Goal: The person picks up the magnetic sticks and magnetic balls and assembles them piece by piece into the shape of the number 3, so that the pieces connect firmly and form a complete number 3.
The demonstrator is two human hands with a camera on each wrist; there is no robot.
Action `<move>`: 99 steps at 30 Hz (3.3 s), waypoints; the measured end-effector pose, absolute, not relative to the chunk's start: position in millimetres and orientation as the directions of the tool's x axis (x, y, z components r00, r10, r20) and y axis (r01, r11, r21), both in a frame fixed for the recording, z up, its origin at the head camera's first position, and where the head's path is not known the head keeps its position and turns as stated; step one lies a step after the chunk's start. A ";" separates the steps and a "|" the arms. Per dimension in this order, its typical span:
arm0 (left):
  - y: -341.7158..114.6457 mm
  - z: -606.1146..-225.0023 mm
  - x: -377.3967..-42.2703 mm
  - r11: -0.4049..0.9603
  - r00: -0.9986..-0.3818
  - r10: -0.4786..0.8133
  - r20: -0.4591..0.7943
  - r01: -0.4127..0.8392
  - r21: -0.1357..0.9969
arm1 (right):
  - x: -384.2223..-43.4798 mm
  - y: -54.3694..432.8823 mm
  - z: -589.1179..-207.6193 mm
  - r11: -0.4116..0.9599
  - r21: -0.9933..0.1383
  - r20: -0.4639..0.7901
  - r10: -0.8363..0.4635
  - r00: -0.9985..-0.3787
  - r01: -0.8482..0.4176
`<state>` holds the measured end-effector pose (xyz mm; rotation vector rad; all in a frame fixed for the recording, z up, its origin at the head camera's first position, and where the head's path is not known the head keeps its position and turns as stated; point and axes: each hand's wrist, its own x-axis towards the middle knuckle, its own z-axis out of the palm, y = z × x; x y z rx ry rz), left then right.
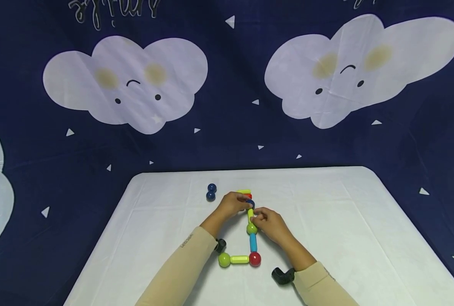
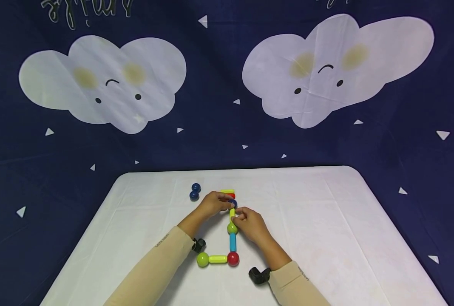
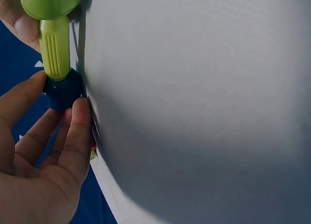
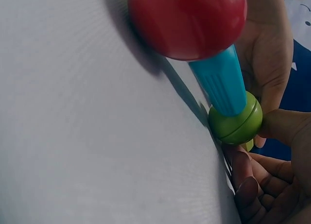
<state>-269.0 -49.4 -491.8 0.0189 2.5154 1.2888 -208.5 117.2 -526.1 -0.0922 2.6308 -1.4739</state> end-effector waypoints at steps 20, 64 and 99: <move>-59.6 -489.6 -269.0 0.499 -0.959 0.181 -0.216 -0.100 0.861 | -208.3 117.9 -524.2 0.512 -0.859 -0.088 -0.109 -0.990 0.020; -71.8 -497.0 -288.2 0.628 -0.989 0.038 -0.146 -0.090 0.773 | -207.7 112.0 -524.8 0.530 -0.848 -0.072 -0.106 -0.992 0.005; -104.9 -497.3 -271.8 0.610 -0.971 0.078 -0.225 -0.132 0.781 | -207.2 114.2 -528.5 0.526 -0.851 -0.063 -0.100 -0.993 0.001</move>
